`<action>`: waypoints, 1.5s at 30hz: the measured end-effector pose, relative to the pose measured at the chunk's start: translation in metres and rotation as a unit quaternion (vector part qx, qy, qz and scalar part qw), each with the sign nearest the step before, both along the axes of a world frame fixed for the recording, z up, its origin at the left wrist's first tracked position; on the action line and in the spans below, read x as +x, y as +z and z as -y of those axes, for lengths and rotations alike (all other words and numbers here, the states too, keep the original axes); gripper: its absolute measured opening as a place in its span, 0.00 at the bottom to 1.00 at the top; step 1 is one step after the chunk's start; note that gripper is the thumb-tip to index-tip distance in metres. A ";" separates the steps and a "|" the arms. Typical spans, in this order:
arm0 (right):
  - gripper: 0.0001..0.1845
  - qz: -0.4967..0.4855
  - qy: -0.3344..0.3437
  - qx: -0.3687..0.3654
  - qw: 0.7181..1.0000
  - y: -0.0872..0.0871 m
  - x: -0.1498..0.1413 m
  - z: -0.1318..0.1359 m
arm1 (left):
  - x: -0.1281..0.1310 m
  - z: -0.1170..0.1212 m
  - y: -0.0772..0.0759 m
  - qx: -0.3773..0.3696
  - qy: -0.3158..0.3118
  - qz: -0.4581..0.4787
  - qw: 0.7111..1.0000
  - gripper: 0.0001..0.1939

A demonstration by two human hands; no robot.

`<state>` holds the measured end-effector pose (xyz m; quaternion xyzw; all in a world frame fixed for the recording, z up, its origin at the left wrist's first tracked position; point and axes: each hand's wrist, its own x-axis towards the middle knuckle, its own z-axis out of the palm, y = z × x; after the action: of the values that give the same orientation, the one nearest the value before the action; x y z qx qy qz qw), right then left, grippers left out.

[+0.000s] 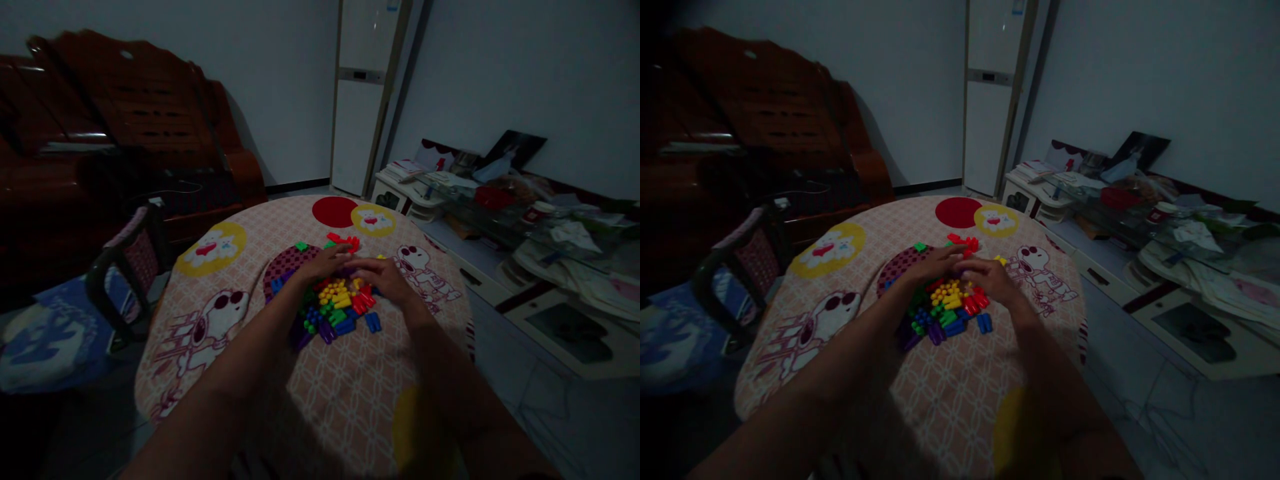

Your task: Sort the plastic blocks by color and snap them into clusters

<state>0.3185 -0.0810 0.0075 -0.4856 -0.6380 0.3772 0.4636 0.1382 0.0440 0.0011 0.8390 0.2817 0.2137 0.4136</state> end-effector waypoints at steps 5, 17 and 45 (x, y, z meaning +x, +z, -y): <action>0.32 -0.012 -0.295 0.025 0.955 -0.030 0.059 -0.002 | 0.008 0.055 0.008 0.127 -0.042 -0.027 0.991 0.28; 0.33 0.023 -0.155 0.002 0.988 -0.071 -0.019 -0.014 | -0.048 0.082 -0.013 0.277 0.165 -0.231 0.918 0.22; 0.26 -0.012 0.144 -0.036 0.989 -0.039 -0.086 -0.072 | -0.178 0.043 -0.032 0.077 0.303 -0.222 0.923 0.43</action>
<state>0.2330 -0.0092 -0.0315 -0.4006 -0.6815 0.4689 0.3940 -0.0393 0.0011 -0.0310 0.7686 0.5900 0.1585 0.1899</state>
